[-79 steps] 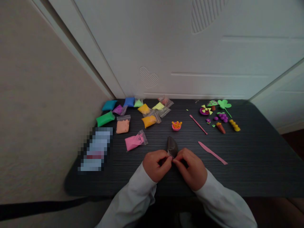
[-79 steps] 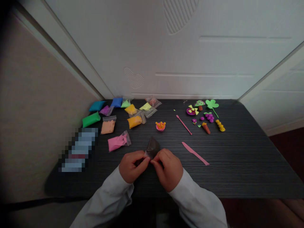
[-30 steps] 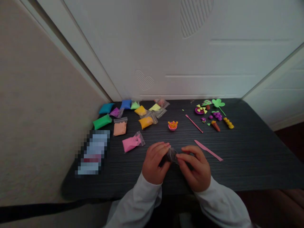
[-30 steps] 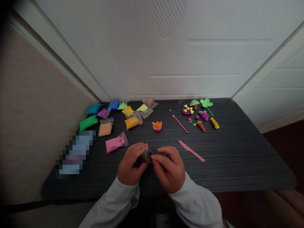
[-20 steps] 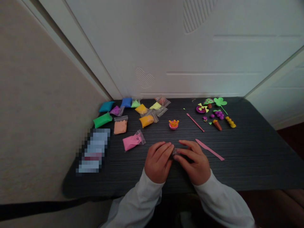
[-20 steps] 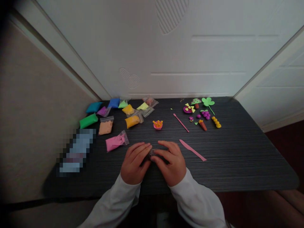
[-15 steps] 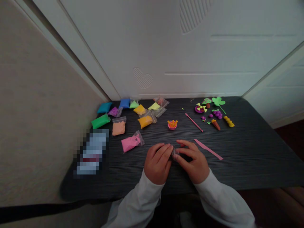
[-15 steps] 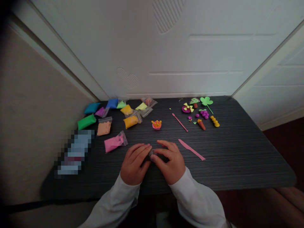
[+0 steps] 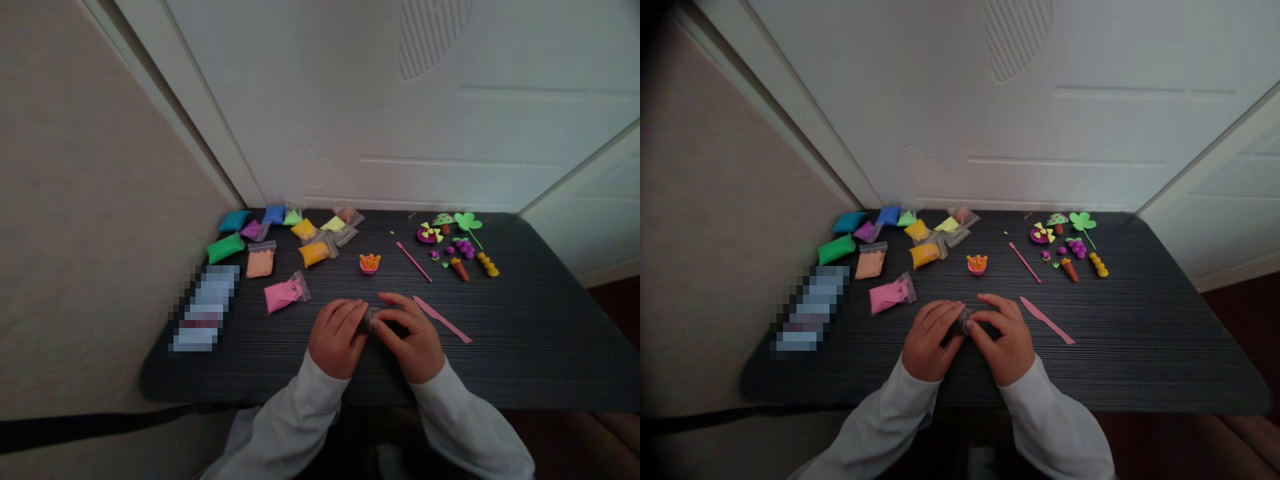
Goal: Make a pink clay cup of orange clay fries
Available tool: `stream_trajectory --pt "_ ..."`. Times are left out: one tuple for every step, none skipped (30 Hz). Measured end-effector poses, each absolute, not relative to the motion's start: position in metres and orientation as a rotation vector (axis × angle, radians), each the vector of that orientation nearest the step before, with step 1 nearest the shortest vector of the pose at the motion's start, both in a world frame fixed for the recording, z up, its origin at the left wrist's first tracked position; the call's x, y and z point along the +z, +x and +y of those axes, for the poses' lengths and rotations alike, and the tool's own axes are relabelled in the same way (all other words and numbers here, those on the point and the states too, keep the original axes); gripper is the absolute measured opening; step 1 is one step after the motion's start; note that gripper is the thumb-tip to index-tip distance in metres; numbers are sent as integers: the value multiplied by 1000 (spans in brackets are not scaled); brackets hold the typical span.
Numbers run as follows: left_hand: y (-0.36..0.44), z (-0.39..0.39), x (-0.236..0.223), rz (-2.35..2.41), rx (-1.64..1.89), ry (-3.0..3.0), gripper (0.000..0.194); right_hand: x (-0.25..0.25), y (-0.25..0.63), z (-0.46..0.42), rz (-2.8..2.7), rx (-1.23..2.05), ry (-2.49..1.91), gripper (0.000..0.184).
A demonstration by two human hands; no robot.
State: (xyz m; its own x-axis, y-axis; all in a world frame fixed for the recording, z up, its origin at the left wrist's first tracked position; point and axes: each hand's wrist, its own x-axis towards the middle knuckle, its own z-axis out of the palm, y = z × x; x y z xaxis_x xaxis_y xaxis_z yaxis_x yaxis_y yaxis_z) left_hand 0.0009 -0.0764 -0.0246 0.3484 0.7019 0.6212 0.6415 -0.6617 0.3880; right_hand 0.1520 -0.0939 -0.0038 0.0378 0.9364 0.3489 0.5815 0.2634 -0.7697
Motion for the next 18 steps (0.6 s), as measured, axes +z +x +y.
stream_trajectory --pt "1 -77 -25 1251 1215 2518 34 -4 153 -94 -1666 507 -1422 9" --pt "0 -77 -26 1241 1210 2525 34 -5 154 -94 -1679 517 -1422 10" --pt "0 -77 -27 1226 1204 2537 35 -5 154 -94 -1687 532 -1424 10" --pt "-1 -77 -28 1210 1197 2550 36 -5 154 -94 -1692 550 -1430 10" --pt "-1 -77 -30 1195 1189 2562 37 -5 154 -93 -1696 564 -1438 9" --pt "-1 -77 -31 1184 1183 2570 37 -4 154 -93 -1699 575 -1450 8" --pt "-2 -77 -32 1178 1181 2574 37 -3 154 -93 -1702 580 -1458 8" --pt "-2 -77 -32 1173 1179 2576 37 -3 153 -92 -1705 582 -1459 7" --pt "-2 -76 -32 1168 1178 2575 37 -2 153 -92 -1705 581 -1456 7" --pt "-1 -76 -32 1165 1183 2573 37 -1 152 -91 -1703 578 -1448 7" --pt "-1 -75 -31 1162 1188 2569 37 -1 152 -91 -1702 577 -1439 7" --pt "-1 -75 -30 1162 1194 2561 36 0 152 -90 -1700 577 -1432 7" --pt "0 -75 -30 1161 1201 2549 36 0 152 -90 -1700 577 -1428 7" --pt "0 -75 -29 1165 1207 2533 35 1 152 -90 -1699 577 -1427 7" --pt "0 -75 -28 1170 1212 2514 35 1 152 -90 -1699 576 -1428 7" --pt "0 -75 -27 1171 1213 2498 34 2 152 -90 -1699 573 -1430 6" --pt "0 -75 -27 1170 1212 2483 34 3 152 -91 -1701 569 -1432 6" --pt "0 -76 -26 1170 1211 2471 34 4 152 -91 -1703 565 -1436 6"
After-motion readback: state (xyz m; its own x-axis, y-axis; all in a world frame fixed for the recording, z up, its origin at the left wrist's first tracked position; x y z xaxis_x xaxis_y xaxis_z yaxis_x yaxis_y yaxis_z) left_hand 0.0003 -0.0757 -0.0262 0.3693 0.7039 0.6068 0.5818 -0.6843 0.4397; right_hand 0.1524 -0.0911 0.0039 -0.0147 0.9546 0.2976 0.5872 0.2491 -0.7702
